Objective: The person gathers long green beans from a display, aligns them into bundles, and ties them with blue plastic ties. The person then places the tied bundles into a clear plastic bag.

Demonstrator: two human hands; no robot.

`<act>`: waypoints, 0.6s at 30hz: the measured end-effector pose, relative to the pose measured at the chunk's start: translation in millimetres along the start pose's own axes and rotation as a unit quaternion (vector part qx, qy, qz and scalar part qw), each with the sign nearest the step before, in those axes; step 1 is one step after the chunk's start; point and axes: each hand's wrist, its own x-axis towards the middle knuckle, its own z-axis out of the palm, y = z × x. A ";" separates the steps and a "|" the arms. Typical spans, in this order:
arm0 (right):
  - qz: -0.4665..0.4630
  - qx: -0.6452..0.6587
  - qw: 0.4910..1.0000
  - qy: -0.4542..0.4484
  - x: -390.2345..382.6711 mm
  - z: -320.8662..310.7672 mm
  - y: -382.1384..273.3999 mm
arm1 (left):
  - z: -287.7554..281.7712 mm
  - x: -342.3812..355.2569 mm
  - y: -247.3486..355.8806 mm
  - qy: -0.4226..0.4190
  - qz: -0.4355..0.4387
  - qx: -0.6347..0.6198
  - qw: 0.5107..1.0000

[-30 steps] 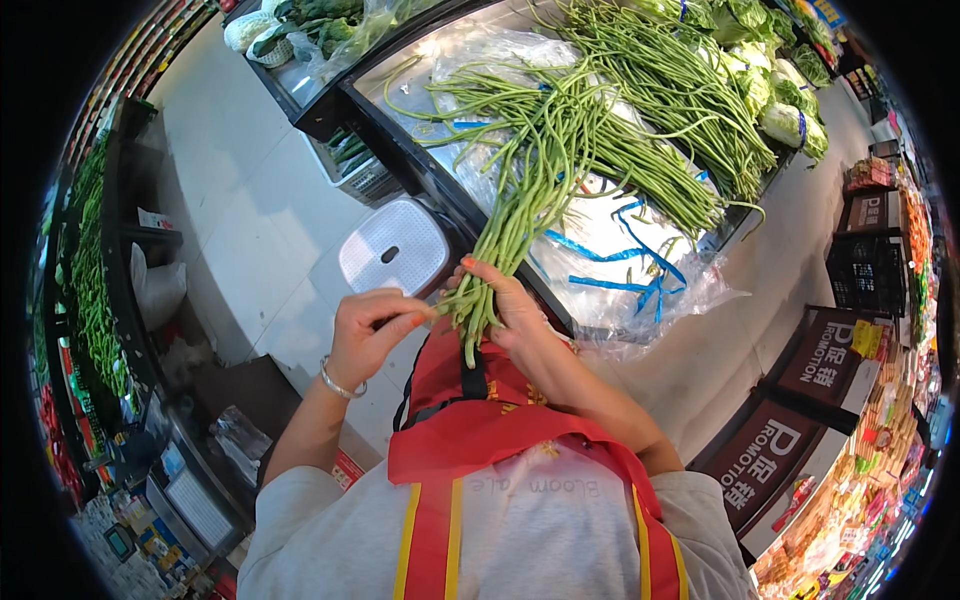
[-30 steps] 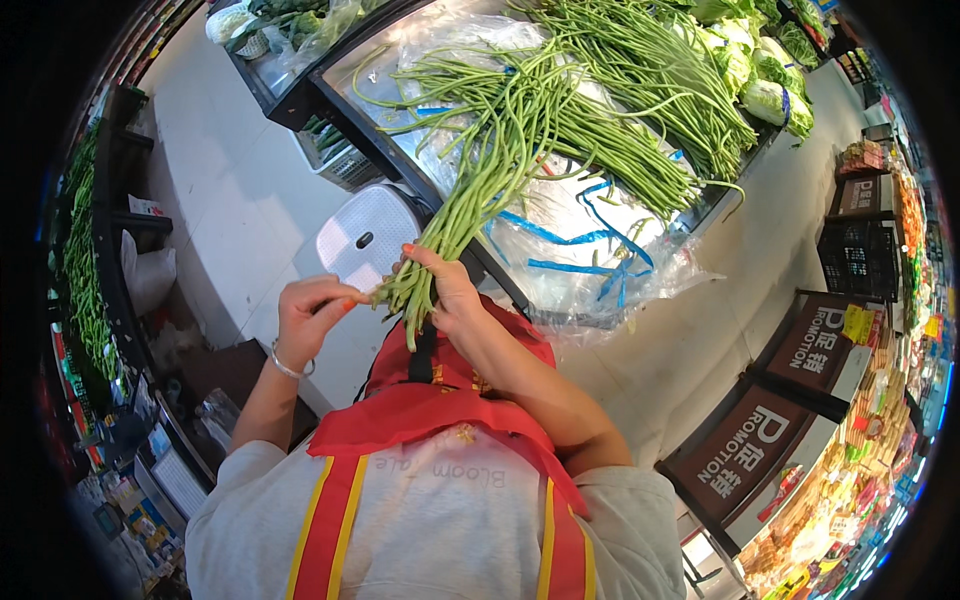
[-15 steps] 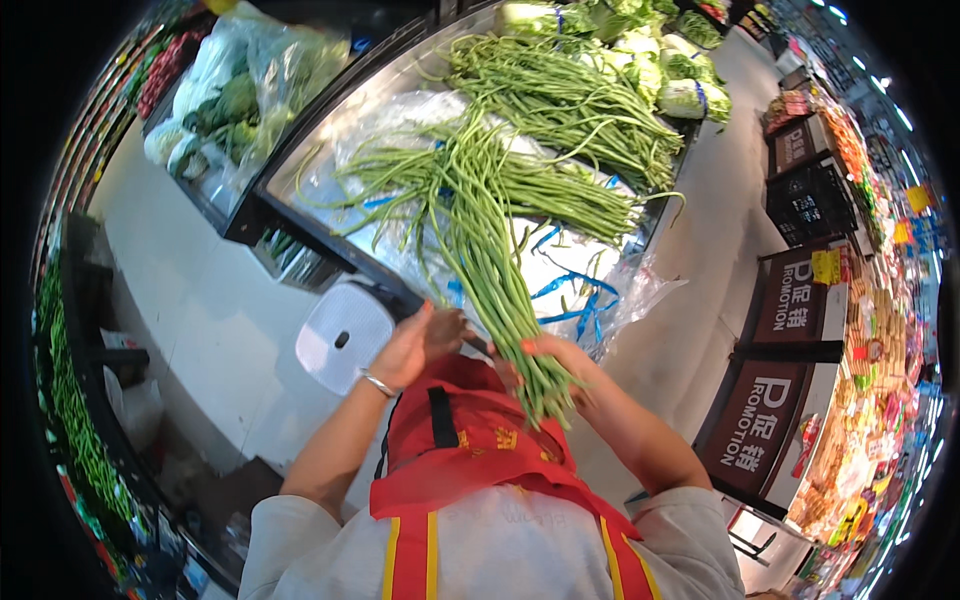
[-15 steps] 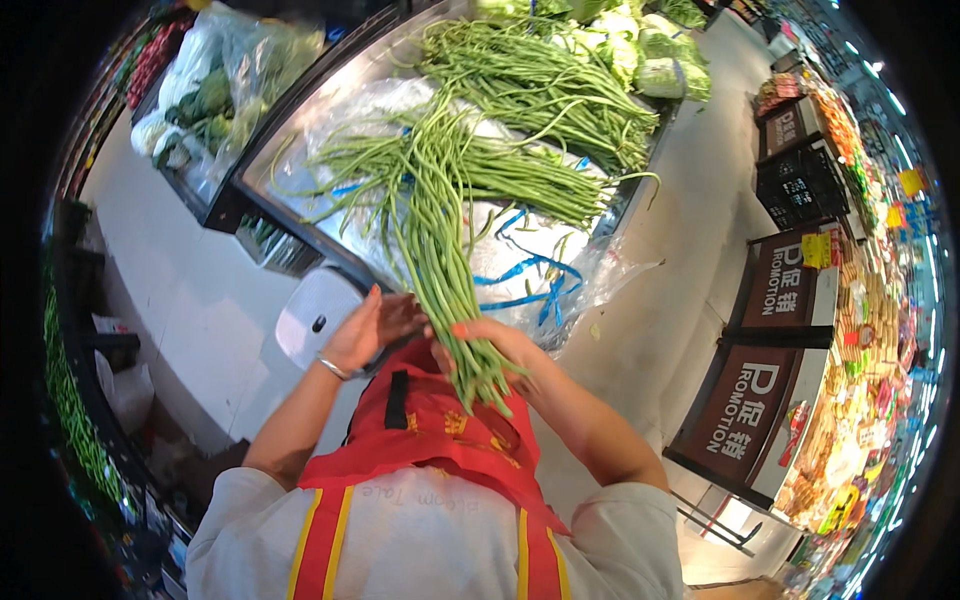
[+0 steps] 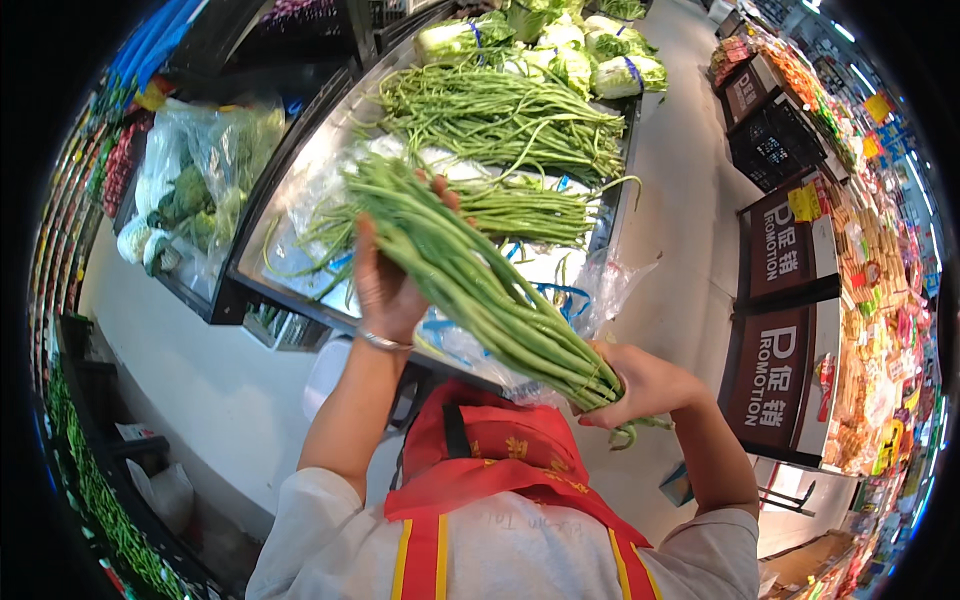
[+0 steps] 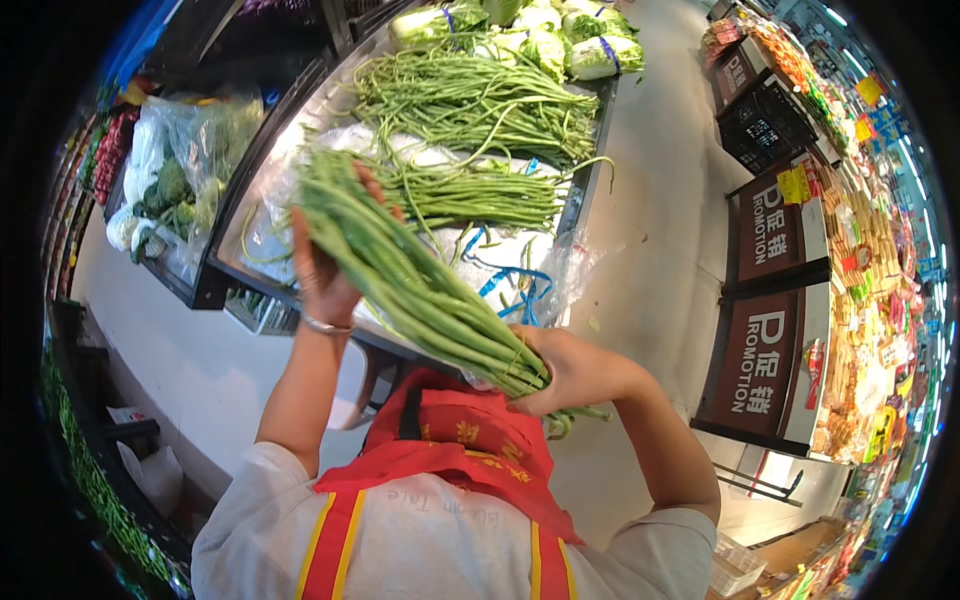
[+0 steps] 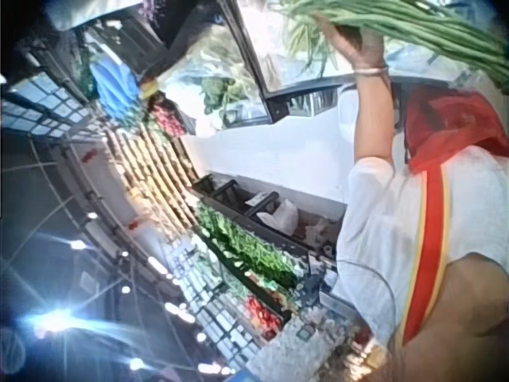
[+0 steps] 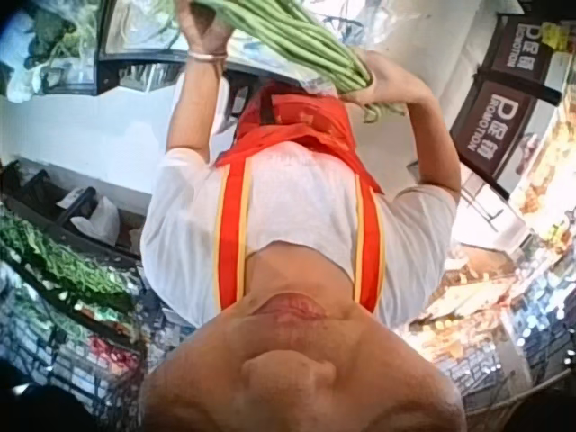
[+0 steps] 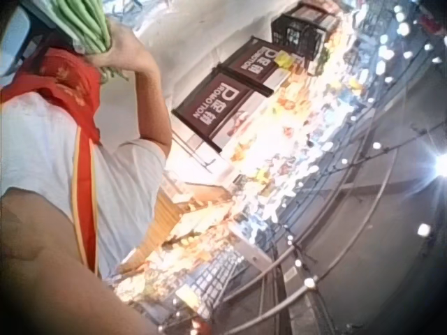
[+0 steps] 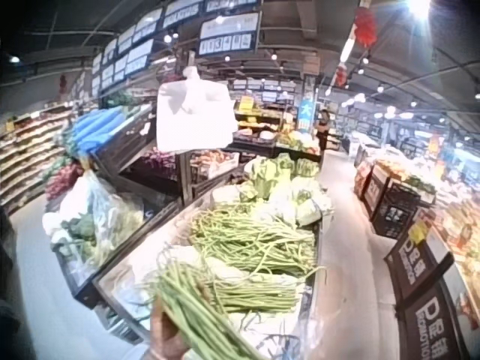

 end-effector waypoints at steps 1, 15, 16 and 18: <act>-0.018 -0.025 1.000 0.001 2.2 -3.0 -6.1 | 12.2 0.8 10.2 -0.029 0.018 0.049 0.998; -0.021 -0.382 0.885 0.267 75.2 -80.2 68.4 | -91.1 44.2 89.3 0.268 0.133 0.143 0.943; -0.020 -0.392 0.873 0.289 82.9 -93.1 68.4 | -86.5 64.2 88.7 0.279 0.145 0.170 0.934; -0.017 -0.425 0.849 0.313 98.2 -129.2 60.9 | -73.6 111.8 97.6 0.266 0.158 0.217 0.926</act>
